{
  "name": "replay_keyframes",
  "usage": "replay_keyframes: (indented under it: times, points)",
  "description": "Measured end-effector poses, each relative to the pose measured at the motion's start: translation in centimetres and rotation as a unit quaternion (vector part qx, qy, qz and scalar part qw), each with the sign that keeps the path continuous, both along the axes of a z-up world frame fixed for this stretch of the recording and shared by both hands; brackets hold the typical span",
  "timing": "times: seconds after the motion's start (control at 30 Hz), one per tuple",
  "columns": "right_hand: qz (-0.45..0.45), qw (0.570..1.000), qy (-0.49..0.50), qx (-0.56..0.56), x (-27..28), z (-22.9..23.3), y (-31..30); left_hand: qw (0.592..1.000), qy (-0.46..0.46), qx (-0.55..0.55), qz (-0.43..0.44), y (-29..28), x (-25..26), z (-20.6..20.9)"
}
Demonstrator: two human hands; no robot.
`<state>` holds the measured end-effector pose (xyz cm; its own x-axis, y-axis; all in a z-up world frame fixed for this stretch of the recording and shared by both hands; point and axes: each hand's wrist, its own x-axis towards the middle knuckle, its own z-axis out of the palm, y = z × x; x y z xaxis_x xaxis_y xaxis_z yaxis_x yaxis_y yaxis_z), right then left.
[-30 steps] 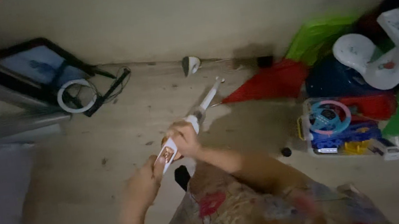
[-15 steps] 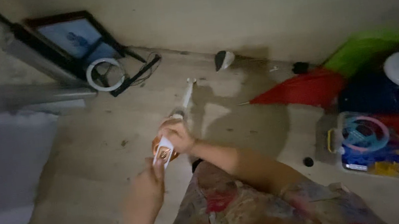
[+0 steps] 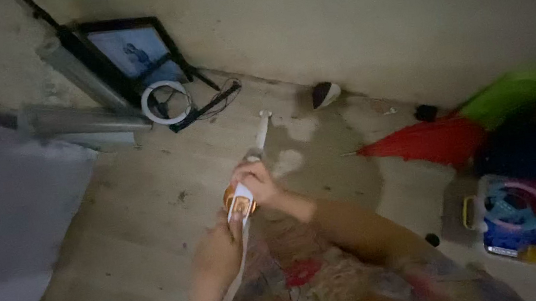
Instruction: Vacuum the floor with a handheld vacuum cleaner.
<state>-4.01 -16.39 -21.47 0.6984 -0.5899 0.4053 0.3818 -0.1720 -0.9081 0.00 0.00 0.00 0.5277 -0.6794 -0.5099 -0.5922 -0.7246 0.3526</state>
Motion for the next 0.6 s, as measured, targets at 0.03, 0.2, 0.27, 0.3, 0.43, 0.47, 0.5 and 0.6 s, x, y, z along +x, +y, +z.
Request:
replay_keyframes:
  times: [0.03,0.2,0.27,0.3,0.43,0.47,0.5,0.6]
  points:
    - [0.003,1.0,0.001,-0.001,0.3,0.4,0.3,1.0,0.001,-0.001,0.003,0.0,0.2,0.9]
    - [-0.06,0.998,0.018,-0.003,2.6,-0.6,-0.9,0.999,0.022,0.035,0.008,-1.0,2.0,1.6]
    - [-0.04,0.999,0.032,0.006,2.7,-1.0,-2.9,1.0,0.018,-0.003,0.008,-2.4,3.1,-2.5]
    - [-0.02,0.998,0.047,0.02,2.6,-1.4,-3.6,0.999,0.016,-0.036,0.008,-3.0,3.5,-4.7]
    - [-0.018,0.99,0.101,0.095,2.7,-3.2,-5.2,0.998,0.031,-0.052,-0.003,-4.0,4.0,-6.2]
    - [-0.022,0.995,0.075,0.055,2.6,-2.4,-5.0,0.999,0.026,-0.042,-0.011,-4.0,4.4,-6.7]
    - [-0.026,0.998,0.051,0.016,2.4,-1.7,-4.8,0.999,0.023,-0.031,-0.019,-3.8,4.6,-7.3]
    - [-0.087,0.992,0.01,0.091,3.0,-2.4,-2.0,0.999,0.017,-0.038,-0.02,-2.1,4.8,-5.3]
